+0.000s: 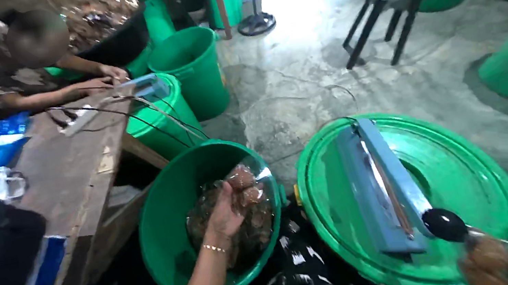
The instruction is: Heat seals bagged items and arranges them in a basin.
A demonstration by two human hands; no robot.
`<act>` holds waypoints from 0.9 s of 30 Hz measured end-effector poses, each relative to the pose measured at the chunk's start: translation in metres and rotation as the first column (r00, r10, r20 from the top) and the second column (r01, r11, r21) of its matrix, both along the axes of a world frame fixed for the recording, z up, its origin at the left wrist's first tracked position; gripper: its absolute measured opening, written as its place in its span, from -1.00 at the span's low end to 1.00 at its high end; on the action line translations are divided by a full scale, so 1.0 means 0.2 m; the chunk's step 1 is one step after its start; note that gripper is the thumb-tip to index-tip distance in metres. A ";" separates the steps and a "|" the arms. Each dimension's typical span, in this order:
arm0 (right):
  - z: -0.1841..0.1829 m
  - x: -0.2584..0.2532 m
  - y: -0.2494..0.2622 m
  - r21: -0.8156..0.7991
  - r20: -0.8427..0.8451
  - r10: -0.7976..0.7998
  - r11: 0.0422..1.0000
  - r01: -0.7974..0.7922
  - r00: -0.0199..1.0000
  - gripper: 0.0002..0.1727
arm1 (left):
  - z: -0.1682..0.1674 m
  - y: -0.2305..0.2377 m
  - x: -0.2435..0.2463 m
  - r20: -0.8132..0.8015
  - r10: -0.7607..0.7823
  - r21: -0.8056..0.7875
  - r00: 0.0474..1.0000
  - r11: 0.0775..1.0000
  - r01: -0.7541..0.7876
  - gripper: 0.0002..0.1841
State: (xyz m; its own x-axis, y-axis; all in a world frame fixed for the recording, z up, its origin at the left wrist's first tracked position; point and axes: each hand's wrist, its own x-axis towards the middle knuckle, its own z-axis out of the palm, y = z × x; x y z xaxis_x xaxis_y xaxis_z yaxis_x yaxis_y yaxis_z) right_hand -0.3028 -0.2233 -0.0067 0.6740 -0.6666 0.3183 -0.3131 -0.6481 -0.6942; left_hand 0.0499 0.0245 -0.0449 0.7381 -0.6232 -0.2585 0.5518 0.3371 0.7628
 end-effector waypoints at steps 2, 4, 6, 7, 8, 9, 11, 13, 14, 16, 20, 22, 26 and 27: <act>-0.06 0.04 -0.02 -0.193 -0.124 -0.065 0.980 0.040 0.990 -0.68 | 0.02 -0.09 -0.03 -0.062 -0.002 0.004 0.998 1.000 0.003 -0.47; -0.13 0.09 -0.01 -0.287 -0.192 -0.143 0.954 0.084 0.971 -0.72 | 0.01 -0.20 -0.08 -0.077 0.001 0.066 0.997 0.998 0.004 -0.41; -0.22 0.14 0.00 -0.329 -0.226 -0.222 0.934 0.140 0.949 -0.81 | -0.04 -0.30 -0.15 -0.059 -0.014 0.141 0.998 0.990 0.022 -0.44; -0.26 0.16 0.00 -0.303 -0.266 -0.241 0.940 0.156 0.933 -0.83 | -0.07 -0.36 -0.19 -0.058 -0.021 0.170 0.998 0.985 0.030 -0.45; -0.28 0.17 0.01 -0.236 -0.334 -0.241 0.957 0.167 0.911 -0.78 | -0.08 -0.41 -0.23 -0.073 -0.046 0.177 0.996 0.982 0.058 -0.45; -0.29 0.19 0.02 -0.156 -0.414 -0.223 0.973 0.173 0.882 -0.71 | -0.10 -0.45 -0.27 -0.111 -0.089 0.153 0.990 0.983 0.105 -0.42; -0.31 0.22 0.02 0.006 -0.546 -0.153 0.982 0.187 0.824 -0.63 | -0.15 -0.52 -0.34 -0.218 -0.178 0.084 0.960 0.976 0.200 -0.38; -0.29 0.23 0.00 0.137 -0.544 -0.124 0.963 0.233 0.830 -0.60 | -0.18 -0.59 -0.41 -0.276 -0.264 0.112 0.924 0.946 0.303 -0.40; -0.28 0.23 0.01 0.160 -0.487 -0.146 0.954 0.252 0.861 -0.58 | -0.18 -0.63 -0.45 -0.291 -0.286 0.163 0.913 0.926 0.342 -0.42; -0.26 0.22 0.04 0.136 -0.328 -0.206 0.955 0.263 0.922 -0.58 | -0.20 -0.71 -0.51 -0.278 -0.339 0.261 0.899 0.874 0.410 -0.43; -0.25 0.21 0.06 0.247 -0.115 -0.252 0.930 0.274 0.961 -0.59 | -0.23 -0.86 -0.59 -0.243 -0.398 0.309 0.884 0.833 0.460 -0.41; -0.20 0.21 0.02 0.330 -0.035 -0.278 0.903 0.274 0.960 -0.61 | -0.25 -0.91 -0.62 -0.160 -0.404 0.308 0.901 0.846 0.435 -0.45; -0.02 0.24 -0.06 0.305 0.075 -0.199 0.937 0.167 0.977 -0.53 | -0.26 -0.96 -0.61 0.036 -0.374 0.374 0.927 0.865 0.335 -0.15; 0.03 0.26 -0.07 0.248 0.045 -0.145 0.960 0.130 0.988 -0.50 | -0.26 -0.98 -0.60 0.067 -0.378 0.385 0.923 0.863 0.326 -0.10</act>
State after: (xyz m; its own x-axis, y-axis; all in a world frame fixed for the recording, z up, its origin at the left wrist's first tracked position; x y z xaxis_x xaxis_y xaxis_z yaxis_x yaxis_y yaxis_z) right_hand -0.2518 -0.2375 -0.0012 0.5547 -0.8139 0.1732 -0.3389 -0.4110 -0.8463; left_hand -0.0703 -0.1707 -0.0960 0.5308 -0.7311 -0.4286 0.4641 -0.1724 0.8688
